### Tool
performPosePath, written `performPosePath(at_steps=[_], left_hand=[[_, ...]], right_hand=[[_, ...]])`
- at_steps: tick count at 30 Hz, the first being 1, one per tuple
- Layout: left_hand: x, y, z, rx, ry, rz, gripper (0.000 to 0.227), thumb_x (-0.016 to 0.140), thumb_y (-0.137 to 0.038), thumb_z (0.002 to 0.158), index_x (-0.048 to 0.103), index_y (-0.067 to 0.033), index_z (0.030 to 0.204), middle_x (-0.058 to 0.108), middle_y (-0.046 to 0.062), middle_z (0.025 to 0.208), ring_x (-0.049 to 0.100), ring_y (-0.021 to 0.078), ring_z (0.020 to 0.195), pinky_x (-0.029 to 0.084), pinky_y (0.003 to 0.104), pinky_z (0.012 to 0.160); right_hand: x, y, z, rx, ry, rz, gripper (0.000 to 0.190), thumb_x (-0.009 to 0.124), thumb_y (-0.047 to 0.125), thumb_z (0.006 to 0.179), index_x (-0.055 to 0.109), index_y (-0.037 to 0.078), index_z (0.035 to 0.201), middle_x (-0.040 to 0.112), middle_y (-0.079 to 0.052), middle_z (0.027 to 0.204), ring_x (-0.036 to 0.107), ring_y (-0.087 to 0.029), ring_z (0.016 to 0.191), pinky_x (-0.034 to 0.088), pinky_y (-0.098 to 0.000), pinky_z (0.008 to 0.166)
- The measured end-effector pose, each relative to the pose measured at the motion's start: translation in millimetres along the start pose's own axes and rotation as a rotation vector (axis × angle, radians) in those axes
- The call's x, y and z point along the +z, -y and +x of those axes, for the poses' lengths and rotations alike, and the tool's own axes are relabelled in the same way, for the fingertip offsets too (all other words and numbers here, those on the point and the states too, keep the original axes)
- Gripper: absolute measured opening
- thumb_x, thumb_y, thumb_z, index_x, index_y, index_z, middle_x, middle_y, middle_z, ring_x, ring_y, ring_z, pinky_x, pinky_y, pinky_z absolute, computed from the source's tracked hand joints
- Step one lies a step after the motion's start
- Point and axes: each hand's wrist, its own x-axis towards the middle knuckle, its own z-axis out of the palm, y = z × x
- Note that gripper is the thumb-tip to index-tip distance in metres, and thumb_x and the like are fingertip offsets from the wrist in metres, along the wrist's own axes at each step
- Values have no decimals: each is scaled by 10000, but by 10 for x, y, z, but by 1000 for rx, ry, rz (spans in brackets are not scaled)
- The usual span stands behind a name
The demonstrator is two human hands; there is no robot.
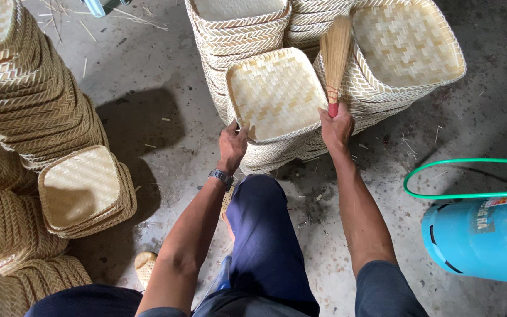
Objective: The person uses a small broom to sweep the inside and outside surfaces of woven baskets one at a time, then places them onto stacks.
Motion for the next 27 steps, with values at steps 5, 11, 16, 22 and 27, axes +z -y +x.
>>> performPosePath(at_steps=[5,11,16,22,27], left_hand=[[125,114,147,149,-100,47,352,643,-280,937,694,-18,1167,739,250,987,722,366,893,541,437,828],[406,589,335,96,-202,224,451,638,-323,932,666,-47,1287,613,323,1183,589,454,1073,464,519,955],[555,1114,478,272,-178,72,576,562,-373,1037,503,24,1450,536,320,1371,497,473,1250,410,505,1078],[363,983,253,212,-51,-153,734,530,-460,1032,352,63,1516,529,328,1372,576,405,1233,439,438,1095],[-9,823,-20,58,-19,-271,745,608,-449,981,395,21,1519,597,300,1373,655,329,1197,525,390,960]], right_hand=[[78,-88,31,-30,36,-20,336,855,245,831,637,9,930,673,-192,782,653,-386,724,494,-495,685],[116,-88,37,30,48,-40,331,842,254,848,623,10,898,660,-185,749,643,-371,696,489,-491,685],[8,123,-33,78,104,4,367,841,316,867,634,17,917,672,-181,794,651,-361,731,492,-470,726],[-174,410,-426,-463,-150,-159,411,806,272,938,632,-50,1125,606,-256,1262,603,-422,1106,490,-503,917],[-332,892,-687,-79,154,-55,376,783,303,946,650,6,1135,675,-230,1003,652,-385,914,510,-464,821]])
